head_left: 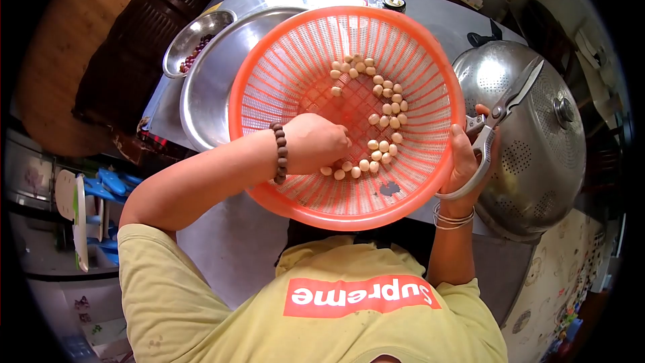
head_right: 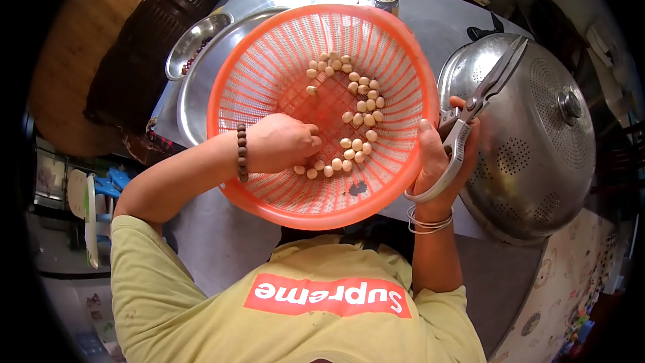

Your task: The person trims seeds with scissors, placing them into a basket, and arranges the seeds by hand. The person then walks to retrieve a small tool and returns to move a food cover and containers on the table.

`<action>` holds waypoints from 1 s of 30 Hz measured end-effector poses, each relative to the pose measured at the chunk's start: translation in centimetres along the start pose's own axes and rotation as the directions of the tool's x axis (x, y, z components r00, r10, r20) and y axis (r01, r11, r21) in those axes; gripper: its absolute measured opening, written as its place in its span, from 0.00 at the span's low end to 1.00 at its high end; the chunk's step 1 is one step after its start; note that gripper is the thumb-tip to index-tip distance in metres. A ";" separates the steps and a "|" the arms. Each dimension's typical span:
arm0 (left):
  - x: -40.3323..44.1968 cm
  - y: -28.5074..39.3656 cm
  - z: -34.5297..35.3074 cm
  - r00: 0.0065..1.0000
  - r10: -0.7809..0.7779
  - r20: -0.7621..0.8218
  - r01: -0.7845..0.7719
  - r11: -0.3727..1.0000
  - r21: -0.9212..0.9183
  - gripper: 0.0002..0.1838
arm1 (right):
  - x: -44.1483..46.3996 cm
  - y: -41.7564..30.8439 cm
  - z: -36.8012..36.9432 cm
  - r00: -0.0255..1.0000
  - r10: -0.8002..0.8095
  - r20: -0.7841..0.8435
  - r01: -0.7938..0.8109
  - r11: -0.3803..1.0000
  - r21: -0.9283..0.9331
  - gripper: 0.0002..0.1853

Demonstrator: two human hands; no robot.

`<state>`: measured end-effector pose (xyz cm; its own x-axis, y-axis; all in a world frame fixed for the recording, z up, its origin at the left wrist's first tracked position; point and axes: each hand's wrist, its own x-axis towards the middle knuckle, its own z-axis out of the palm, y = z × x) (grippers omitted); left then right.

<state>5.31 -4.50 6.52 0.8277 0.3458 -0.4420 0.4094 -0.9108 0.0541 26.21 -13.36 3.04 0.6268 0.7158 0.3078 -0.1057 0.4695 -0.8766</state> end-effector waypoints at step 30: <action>-1.4 -2.9 -1.5 0.947 -0.311 0.077 0.313 0.950 -0.013 0.15 | 0.3 0.1 0.1 1.000 -0.006 0.007 0.006 1.000 -0.018 0.19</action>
<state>3.51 -2.02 8.30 0.6275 0.5933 -0.5041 0.6525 -0.7541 -0.0753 26.30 -13.05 3.09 0.6218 0.7168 0.3155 -0.0882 0.4644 -0.8812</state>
